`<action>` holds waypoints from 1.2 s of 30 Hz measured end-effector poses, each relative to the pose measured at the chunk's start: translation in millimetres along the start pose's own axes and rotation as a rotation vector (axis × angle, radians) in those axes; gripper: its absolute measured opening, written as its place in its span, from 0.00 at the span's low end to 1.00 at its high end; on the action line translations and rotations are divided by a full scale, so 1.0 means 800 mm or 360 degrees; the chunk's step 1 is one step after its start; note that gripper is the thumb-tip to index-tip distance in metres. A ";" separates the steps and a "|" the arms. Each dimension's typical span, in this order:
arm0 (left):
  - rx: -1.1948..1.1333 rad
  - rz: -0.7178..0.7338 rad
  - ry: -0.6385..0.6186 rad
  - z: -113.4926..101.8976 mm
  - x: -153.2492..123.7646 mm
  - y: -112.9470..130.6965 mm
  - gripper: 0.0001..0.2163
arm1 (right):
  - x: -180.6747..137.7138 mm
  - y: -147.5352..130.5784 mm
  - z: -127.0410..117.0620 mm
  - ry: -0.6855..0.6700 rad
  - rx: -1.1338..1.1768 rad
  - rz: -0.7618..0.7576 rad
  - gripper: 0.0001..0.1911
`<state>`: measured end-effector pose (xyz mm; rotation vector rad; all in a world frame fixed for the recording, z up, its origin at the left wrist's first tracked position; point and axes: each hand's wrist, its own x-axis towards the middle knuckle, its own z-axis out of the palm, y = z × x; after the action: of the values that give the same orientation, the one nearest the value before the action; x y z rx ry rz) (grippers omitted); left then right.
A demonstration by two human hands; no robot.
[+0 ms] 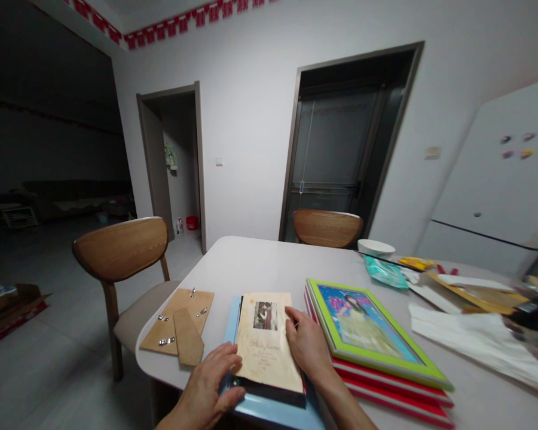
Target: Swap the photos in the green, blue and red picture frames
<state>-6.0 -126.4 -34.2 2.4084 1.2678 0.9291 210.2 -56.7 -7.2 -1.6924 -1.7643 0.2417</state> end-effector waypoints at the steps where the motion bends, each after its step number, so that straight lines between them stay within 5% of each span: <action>1: 0.0012 -0.0008 -0.0005 0.001 0.000 -0.001 0.17 | 0.001 0.002 0.000 -0.0015 -0.0026 0.0002 0.22; 11: 0.0015 -0.0101 -0.0157 -0.007 0.003 0.008 0.17 | -0.003 0.010 0.001 -0.0364 -0.0011 -0.0122 0.17; 18: -0.0019 -0.0079 -0.0163 -0.013 0.007 0.016 0.13 | 0.002 0.016 0.005 -0.0240 0.0312 0.0170 0.21; 23: 0.0015 -0.0077 -0.0139 -0.018 0.011 0.025 0.08 | 0.003 0.001 0.001 -0.0311 0.0479 0.0124 0.22; 30: 0.0052 -0.0146 -0.0150 -0.008 0.006 0.016 0.18 | 0.016 -0.007 -0.046 0.0149 0.0286 0.0125 0.27; 36: 0.0053 -0.0136 -0.0101 0.002 0.004 0.008 0.20 | 0.012 0.002 -0.043 -0.0036 0.0347 0.0175 0.27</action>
<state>0.3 -127.3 -30.6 2.3684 1.3618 0.8077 232.3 -58.3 21.0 -1.6349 -1.5987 0.4858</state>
